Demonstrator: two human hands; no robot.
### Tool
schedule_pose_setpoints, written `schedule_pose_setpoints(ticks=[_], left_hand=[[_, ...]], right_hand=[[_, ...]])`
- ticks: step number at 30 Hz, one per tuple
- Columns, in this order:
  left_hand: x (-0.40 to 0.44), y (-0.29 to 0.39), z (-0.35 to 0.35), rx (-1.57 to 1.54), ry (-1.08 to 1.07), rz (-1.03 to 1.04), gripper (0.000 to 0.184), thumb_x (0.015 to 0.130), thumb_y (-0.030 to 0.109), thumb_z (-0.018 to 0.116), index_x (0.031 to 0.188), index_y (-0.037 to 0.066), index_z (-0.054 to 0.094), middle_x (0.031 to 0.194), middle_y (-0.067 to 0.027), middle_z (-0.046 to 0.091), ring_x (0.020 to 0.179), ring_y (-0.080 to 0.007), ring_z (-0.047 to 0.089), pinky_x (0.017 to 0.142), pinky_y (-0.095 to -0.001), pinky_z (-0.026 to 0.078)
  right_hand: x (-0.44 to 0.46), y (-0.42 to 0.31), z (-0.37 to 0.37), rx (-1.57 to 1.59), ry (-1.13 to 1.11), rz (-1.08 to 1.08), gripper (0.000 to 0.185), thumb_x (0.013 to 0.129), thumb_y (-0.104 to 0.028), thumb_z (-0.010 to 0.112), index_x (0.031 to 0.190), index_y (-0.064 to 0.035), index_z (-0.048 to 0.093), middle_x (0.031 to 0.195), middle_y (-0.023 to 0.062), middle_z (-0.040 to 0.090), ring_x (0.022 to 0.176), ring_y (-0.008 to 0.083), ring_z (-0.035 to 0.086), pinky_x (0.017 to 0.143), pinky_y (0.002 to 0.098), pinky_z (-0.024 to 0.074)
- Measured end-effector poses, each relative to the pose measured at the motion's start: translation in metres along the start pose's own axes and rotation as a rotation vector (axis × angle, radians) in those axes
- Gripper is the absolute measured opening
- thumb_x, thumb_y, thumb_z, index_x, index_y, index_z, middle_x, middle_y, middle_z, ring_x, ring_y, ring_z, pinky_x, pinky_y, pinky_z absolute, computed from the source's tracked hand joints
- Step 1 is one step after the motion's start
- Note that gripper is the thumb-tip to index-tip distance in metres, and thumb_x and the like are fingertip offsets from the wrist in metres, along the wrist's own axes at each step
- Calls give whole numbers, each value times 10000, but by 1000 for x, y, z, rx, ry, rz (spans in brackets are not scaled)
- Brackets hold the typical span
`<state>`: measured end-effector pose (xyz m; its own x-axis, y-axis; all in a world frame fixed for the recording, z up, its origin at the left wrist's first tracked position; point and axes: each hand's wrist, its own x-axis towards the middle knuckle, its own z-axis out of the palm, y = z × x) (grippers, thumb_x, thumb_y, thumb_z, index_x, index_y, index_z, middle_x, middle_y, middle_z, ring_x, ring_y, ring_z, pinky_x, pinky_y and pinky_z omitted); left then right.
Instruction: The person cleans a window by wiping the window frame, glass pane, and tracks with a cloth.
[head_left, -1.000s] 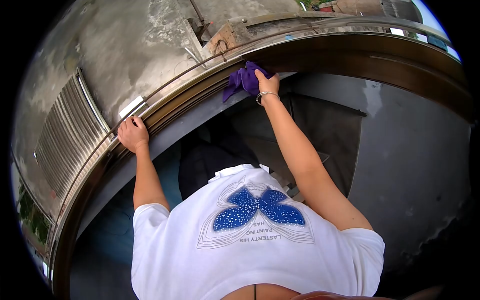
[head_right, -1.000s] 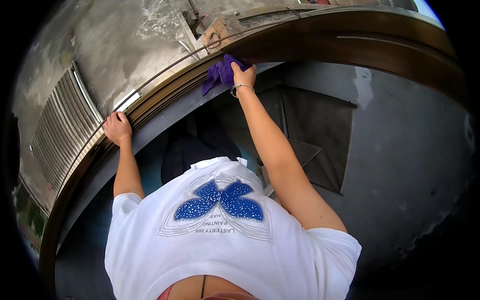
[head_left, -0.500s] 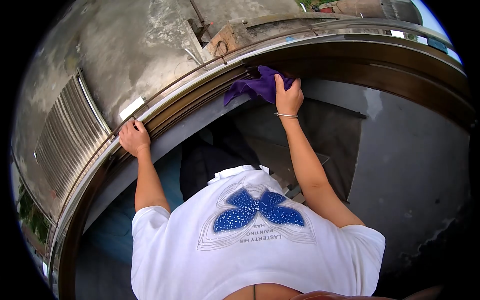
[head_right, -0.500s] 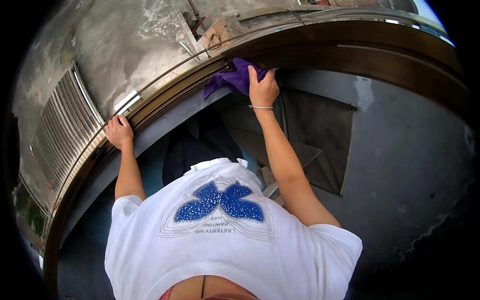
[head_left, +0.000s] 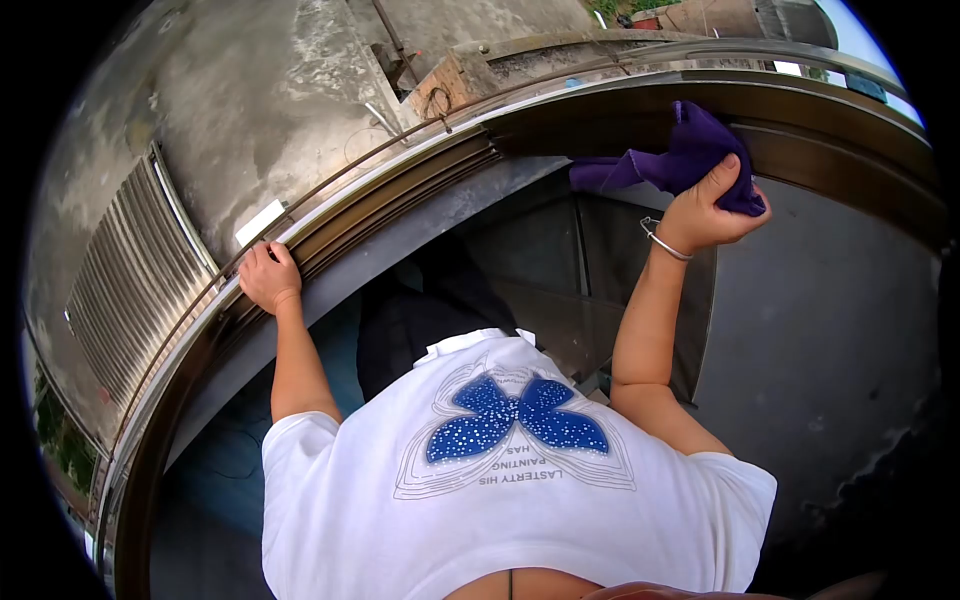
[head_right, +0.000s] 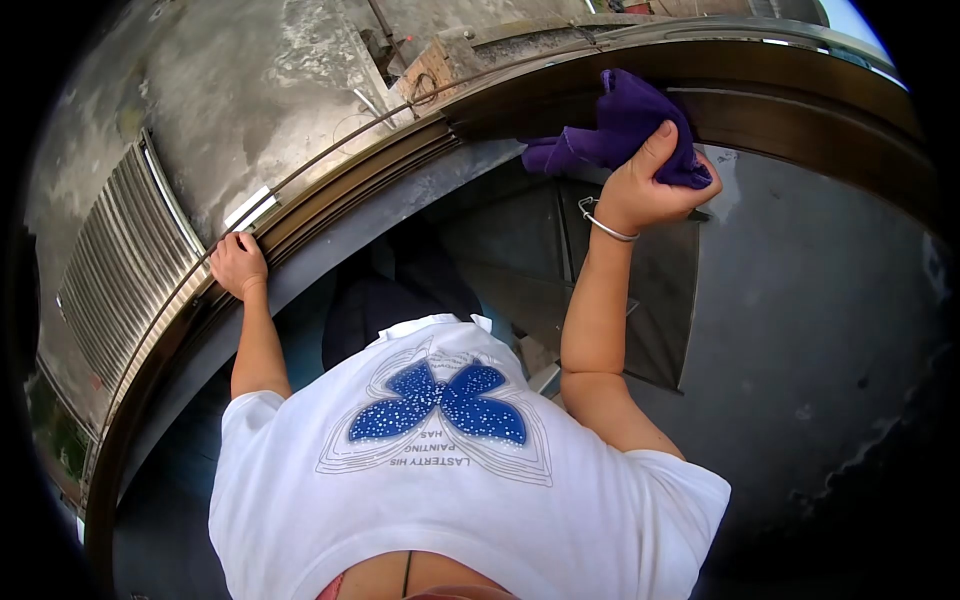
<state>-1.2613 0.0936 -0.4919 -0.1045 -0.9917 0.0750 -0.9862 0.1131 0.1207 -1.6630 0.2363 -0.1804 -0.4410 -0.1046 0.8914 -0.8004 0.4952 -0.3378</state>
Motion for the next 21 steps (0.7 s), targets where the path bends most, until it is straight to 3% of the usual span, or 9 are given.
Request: schedule_pose_setpoints(ticks=[5, 7, 9, 13, 15, 17, 18, 20, 21], left_hand=[[0, 0, 3, -18, 5, 3, 252, 881, 326, 502, 859, 147, 678, 921, -35, 666, 923, -263, 573, 828, -398, 432], [0, 1, 3, -18, 3, 0, 257, 883, 326, 498, 860, 144, 678, 923, -36, 668, 924, -263, 573, 832, -399, 432], [-1, 1, 3, -13, -4, -9, 259, 884, 324, 496, 864, 143, 680, 920, -38, 667, 922, -263, 573, 832, -397, 434], [-4, 0, 6, -47, -1, -9, 258, 882, 315, 496, 868, 134, 680, 931, -46, 662, 918, -265, 573, 834, -398, 439], [-5, -3, 10, -48, 20, 10, 263, 881, 313, 496, 871, 127, 681, 931, -47, 659, 922, -265, 572, 836, -403, 438], [-4, -3, 11, -50, -11, 0, 267, 881, 315, 495, 873, 123, 680, 931, -47, 658, 931, -263, 572, 840, -408, 438], [-6, -1, 7, -59, -21, -3, 266, 882, 316, 495, 872, 123, 679, 933, -46, 657, 934, -263, 572, 841, -408, 438], [-4, -1, 8, -73, -17, 1, 265, 882, 317, 496, 872, 124, 677, 935, -45, 656, 937, -264, 572, 842, -408, 437], [-5, -1, 5, -64, -17, -4, 265, 883, 318, 496, 872, 123, 675, 935, -44, 655, 940, -263, 573, 843, -407, 437]], right_hand=[[-91, 33, 12, -196, -420, 25, 443, 799, -354, 756, 930, -25, 490, 691, 140, 604, 616, 347, 625, 573, 387, 493], [-120, 40, 20, -231, -508, -20, 491, 804, -394, 730, 986, -6, 488, 743, 170, 635, 659, 371, 637, 582, 412, 500], [-131, 34, 24, -243, -562, 87, 520, 809, -415, 725, 1012, 1, 487, 779, 203, 633, 737, 423, 628, 636, 444, 493], [-99, 31, 4, -204, -627, 176, 461, 794, -405, 747, 931, -18, 536, 767, 181, 635, 701, 365, 637, 642, 411, 494], [-49, 14, -7, -92, -365, 79, 418, 784, -353, 783, 873, -28, 535, 714, 105, 605, 626, 270, 599, 622, 361, 482], [15, -6, -22, -64, -189, -9, 404, 777, -314, 802, 864, -28, 531, 748, 57, 601, 645, 168, 570, 625, 301, 485], [55, -7, -30, -68, -75, -136, 410, 775, -323, 802, 858, -40, 517, 703, 52, 605, 601, 186, 595, 582, 307, 488], [132, -25, -42, 31, 86, -288, 388, 787, -265, 801, 848, 2, 527, 757, 25, 586, 662, 98, 546, 640, 239, 492], [179, -28, -52, 51, 166, -363, 381, 784, -241, 805, 820, 31, 540, 761, 49, 615, 655, 109, 568, 629, 241, 503]])
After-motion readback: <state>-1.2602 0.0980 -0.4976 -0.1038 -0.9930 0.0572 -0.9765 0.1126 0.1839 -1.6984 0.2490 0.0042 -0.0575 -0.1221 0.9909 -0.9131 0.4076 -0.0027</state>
